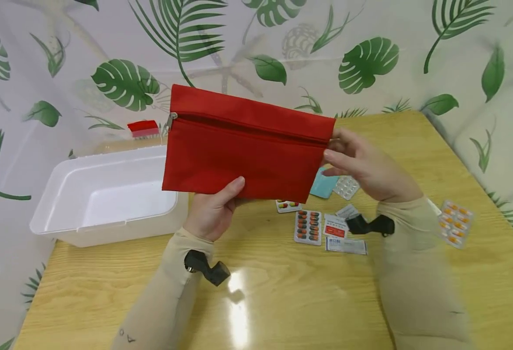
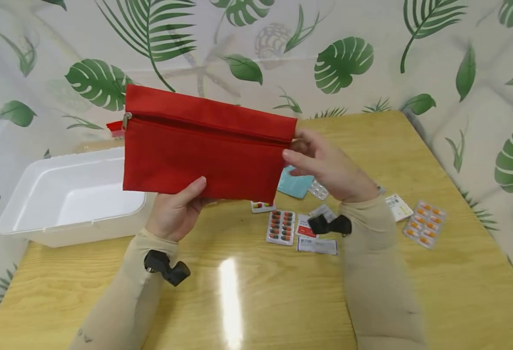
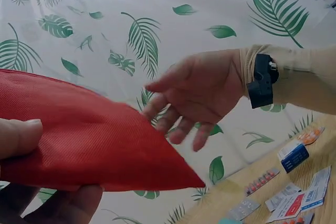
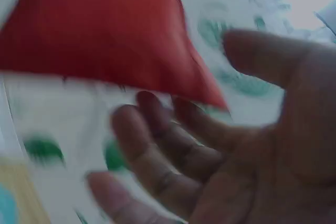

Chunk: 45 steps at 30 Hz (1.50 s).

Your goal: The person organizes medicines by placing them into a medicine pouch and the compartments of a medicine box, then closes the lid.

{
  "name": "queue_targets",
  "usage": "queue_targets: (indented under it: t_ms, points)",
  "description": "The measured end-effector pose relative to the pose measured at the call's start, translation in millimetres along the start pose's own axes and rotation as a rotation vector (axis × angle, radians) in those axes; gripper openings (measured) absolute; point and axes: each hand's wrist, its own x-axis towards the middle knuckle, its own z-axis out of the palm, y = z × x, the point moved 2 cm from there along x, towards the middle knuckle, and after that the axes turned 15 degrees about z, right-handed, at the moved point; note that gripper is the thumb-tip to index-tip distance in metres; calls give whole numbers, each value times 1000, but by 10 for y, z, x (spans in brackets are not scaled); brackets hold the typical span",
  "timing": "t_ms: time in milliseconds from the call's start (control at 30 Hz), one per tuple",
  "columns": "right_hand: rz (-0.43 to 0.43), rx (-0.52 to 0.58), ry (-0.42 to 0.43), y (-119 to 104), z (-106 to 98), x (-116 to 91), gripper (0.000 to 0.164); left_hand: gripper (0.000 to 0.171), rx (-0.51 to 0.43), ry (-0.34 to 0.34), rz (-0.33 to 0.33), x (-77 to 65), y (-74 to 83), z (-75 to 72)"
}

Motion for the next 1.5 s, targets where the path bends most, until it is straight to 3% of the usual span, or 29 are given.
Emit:
queue_targets:
  t_ms: [133, 200, 300, 433, 600, 767, 867, 1033, 1167, 1267, 1400, 1500]
  points:
    - [234, -573, 239, 244, -631, -142, 57, 29, 99, 67, -8, 21, -49, -13]
    - [362, -787, 298, 399, -954, -197, 74, 28, 142, 91, -9, 31, -72, -20]
    - [538, -965, 269, 653, -1350, -298, 99, 30, 188, 118, -8, 42, -81, -27]
    - [687, -1001, 150, 951, -1619, -432, 112, 32, 239, 117, 0, 49, -84, -21]
    - [643, -980, 68, 1112, -1595, -424, 93, 35, 250, 105, 4, 55, -81, -16]
    - [610, -929, 72, 1149, -1420, -329, 73, 38, 245, 108, -13, 45, -66, -26]
    - [655, -876, 67, 1175, -1283, -266, 71, 36, 252, 109, -23, 38, -55, -36]
    - [703, -913, 39, 1190, -1069, -183, 76, 36, 265, 93, -27, 39, -36, -39]
    - [636, -1030, 87, 1133, -989, -193, 75, 37, 268, 91, -34, 38, -26, -45]
    - [518, -1089, 114, 1076, -950, -219, 73, 37, 267, 95, -40, 33, -20, -56]
    - [390, -1101, 55, 1057, -867, -200, 74, 36, 261, 107, -40, 27, -15, -77]
    - [366, -1125, 24, 1075, -825, -171, 65, 36, 246, 109, -25, 28, -16, -85]
